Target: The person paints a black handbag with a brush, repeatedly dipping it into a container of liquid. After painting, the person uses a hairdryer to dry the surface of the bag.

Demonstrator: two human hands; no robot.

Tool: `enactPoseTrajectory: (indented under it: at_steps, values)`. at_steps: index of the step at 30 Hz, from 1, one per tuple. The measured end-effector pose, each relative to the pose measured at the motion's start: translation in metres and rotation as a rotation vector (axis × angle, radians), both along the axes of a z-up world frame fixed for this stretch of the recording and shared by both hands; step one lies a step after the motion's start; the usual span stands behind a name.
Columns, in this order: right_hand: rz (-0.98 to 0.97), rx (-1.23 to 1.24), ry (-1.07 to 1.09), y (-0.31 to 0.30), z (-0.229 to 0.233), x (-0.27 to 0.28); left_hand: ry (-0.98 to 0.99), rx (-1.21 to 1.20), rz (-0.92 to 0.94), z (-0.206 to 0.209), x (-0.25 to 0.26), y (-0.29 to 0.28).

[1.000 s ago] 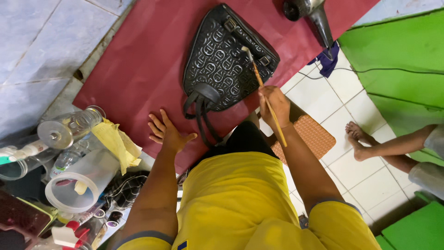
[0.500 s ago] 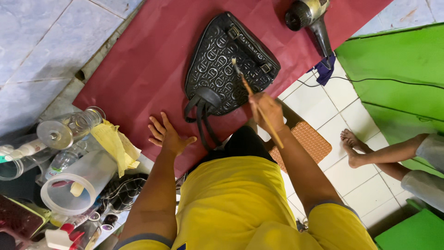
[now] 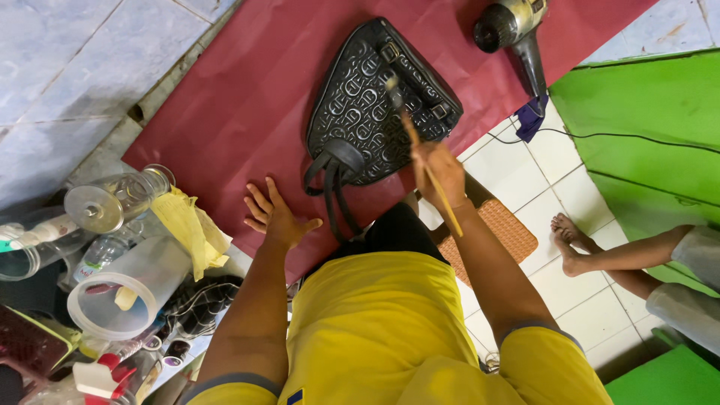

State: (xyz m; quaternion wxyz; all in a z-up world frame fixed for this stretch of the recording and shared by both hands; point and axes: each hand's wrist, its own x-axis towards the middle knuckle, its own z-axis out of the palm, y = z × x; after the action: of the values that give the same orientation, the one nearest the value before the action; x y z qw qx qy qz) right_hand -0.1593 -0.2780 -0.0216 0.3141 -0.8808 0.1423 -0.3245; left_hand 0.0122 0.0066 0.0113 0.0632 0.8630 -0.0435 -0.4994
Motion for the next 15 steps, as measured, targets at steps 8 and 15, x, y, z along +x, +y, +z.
enactPoseTrajectory:
  at_steps: [8, 15]
  values:
    - [-0.007, -0.051, 0.058, 0.0, 0.005, 0.011, -0.004, 0.029, 0.007, -0.002, -0.001, 0.001]
    - [-0.042, -0.051, 0.033, -0.005, 0.014, 0.023, 0.007, 0.002, 0.012, 0.002, 0.002, -0.002]
